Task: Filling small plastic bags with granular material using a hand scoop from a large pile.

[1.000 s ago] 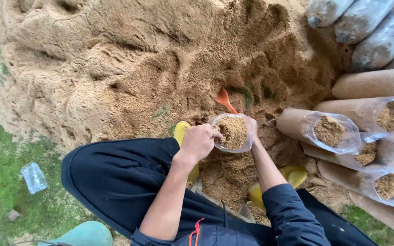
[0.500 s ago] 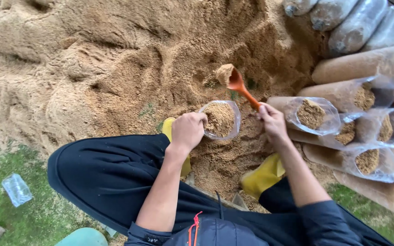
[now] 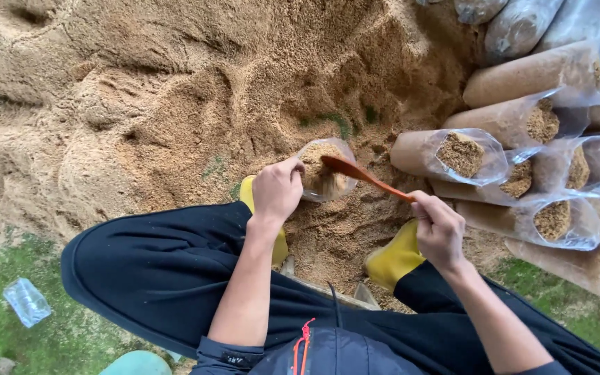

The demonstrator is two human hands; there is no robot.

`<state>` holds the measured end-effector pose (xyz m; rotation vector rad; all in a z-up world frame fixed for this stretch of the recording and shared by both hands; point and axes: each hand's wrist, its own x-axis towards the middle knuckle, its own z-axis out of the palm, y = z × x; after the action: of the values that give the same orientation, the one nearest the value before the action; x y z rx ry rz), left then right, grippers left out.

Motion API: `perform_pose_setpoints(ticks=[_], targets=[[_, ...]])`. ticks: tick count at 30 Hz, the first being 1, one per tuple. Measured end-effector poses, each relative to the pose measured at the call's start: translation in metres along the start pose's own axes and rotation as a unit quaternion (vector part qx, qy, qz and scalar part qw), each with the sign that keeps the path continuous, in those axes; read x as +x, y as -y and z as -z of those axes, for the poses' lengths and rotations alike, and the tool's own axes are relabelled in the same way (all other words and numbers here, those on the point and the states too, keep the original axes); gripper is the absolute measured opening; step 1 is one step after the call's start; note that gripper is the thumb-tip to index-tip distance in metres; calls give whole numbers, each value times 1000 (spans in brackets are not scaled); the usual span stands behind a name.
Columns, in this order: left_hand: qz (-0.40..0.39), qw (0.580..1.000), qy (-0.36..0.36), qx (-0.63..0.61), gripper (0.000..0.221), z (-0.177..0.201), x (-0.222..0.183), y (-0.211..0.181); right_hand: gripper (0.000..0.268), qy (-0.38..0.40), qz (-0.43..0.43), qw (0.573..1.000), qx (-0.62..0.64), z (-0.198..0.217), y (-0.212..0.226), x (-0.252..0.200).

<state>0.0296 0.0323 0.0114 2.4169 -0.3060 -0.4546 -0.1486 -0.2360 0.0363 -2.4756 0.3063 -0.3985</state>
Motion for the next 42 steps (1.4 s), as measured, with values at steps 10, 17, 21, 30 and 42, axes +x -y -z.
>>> perform_pose_setpoints(ticks=[10,17,21,30,42], targets=[[-87,993,-73,5,18,-17,4,6,25,-55,-342,865,362,-20,63,-2],[-272,951,-144,43,13,-12,-8,-41,47,21,-385,814,435,-32,62,5],[-149,978,22,146,79,-25,-27,-63,49,29,-409,796,445,-29,61,6],[-195,970,27,139,78,-40,-25,-55,57,100,-326,855,391,-25,66,7],[-215,950,-224,42,21,-29,-8,-36,18,16,-315,884,345,-53,58,14]])
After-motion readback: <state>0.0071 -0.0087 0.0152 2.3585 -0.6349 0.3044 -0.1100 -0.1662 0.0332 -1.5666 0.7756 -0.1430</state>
